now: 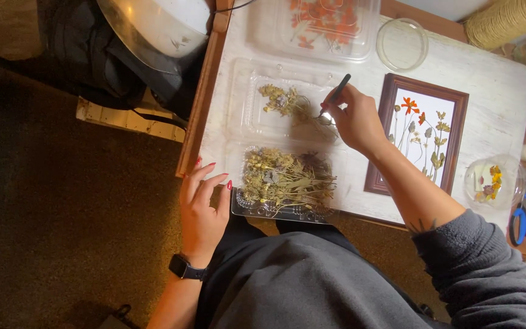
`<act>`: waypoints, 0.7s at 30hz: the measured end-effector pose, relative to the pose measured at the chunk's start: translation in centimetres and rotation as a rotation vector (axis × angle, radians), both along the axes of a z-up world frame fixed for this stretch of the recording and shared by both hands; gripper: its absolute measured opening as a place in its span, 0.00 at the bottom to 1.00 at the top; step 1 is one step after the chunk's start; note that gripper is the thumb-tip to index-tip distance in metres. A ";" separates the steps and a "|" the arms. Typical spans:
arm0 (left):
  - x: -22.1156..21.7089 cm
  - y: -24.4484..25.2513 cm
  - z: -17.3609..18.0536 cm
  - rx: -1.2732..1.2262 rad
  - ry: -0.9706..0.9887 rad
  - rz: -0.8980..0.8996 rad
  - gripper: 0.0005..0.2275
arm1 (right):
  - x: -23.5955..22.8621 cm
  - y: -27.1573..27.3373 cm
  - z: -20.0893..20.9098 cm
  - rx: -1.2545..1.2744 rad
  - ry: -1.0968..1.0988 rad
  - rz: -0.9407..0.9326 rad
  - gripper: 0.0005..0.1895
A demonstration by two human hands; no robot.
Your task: Creating a botanical art piece by arranging dried flowers and stems within a frame.
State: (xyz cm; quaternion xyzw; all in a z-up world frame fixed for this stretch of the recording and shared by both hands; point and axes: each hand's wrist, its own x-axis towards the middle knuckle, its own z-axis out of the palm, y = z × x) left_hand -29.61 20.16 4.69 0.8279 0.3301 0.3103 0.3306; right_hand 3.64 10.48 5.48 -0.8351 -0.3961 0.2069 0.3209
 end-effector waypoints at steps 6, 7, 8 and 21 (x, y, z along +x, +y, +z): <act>0.0 0.0 -0.4 0.005 0.003 -0.006 0.07 | -1.0 -0.2 1.5 -0.016 -0.042 -0.021 0.11; 0.0 0.0 -0.5 0.002 0.004 -0.009 0.07 | -1.2 -0.9 1.7 -0.020 -0.041 -0.024 0.11; 0.1 0.0 -0.5 0.005 0.018 -0.008 0.07 | -1.5 -1.6 2.0 0.003 -0.019 -0.069 0.11; 2.0 -0.6 -0.5 0.031 0.055 -0.109 0.07 | -5.4 -9.3 4.4 -0.275 0.114 0.057 0.08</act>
